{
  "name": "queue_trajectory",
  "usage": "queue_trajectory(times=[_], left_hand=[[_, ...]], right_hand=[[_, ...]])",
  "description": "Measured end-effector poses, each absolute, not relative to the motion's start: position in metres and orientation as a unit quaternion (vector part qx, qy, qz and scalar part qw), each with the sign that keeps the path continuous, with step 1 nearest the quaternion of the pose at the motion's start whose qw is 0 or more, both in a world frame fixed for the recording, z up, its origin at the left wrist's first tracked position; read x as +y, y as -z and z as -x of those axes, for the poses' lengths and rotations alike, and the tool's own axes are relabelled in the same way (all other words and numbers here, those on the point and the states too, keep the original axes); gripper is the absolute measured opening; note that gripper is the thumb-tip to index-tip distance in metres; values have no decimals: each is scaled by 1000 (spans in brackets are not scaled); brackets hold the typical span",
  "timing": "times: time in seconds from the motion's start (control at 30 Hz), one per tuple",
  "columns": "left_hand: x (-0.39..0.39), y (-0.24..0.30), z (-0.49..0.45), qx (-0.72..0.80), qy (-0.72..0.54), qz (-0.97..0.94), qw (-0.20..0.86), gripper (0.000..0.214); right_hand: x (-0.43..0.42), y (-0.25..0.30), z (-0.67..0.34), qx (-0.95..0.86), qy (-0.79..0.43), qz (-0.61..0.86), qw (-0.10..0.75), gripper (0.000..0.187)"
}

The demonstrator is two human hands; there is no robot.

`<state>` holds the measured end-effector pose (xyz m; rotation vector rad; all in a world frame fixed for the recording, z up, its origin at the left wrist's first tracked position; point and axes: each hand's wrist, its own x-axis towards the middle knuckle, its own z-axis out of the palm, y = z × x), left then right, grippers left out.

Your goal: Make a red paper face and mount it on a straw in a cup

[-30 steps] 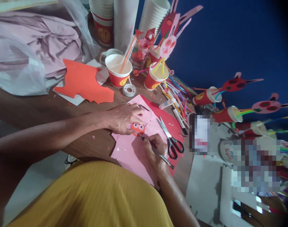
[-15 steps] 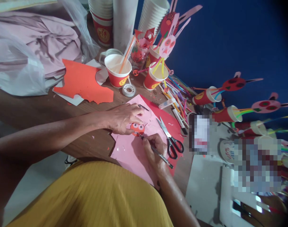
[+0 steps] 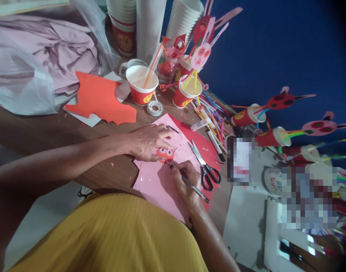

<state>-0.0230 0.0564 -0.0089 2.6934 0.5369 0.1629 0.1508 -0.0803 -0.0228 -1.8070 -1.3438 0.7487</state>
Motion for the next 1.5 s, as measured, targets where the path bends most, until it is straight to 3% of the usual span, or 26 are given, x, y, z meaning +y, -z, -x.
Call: queue_trajectory(times=[0.37,0.7,1.0,1.33,1.5], left_hand=[[56,13,23,191,-63,-961,190,40],[56,12,23,191,-66,-958,202,37],[57,12,25,190,-65,-958,206,35],[55,7,24,198,-54,-953,221,37],[55,6,25,197,-51,-952,230,37]], right_hand=[[-80,28,-156,-499,-336,682,416,16],[-83,36,-154,-442,-344,649,515,16],[-85,30,-156,-586,-223,617,476,15],[-87,32,-161,-631,-291,618,367,8],[-87,33,-159,-632,-284,619,370,6]])
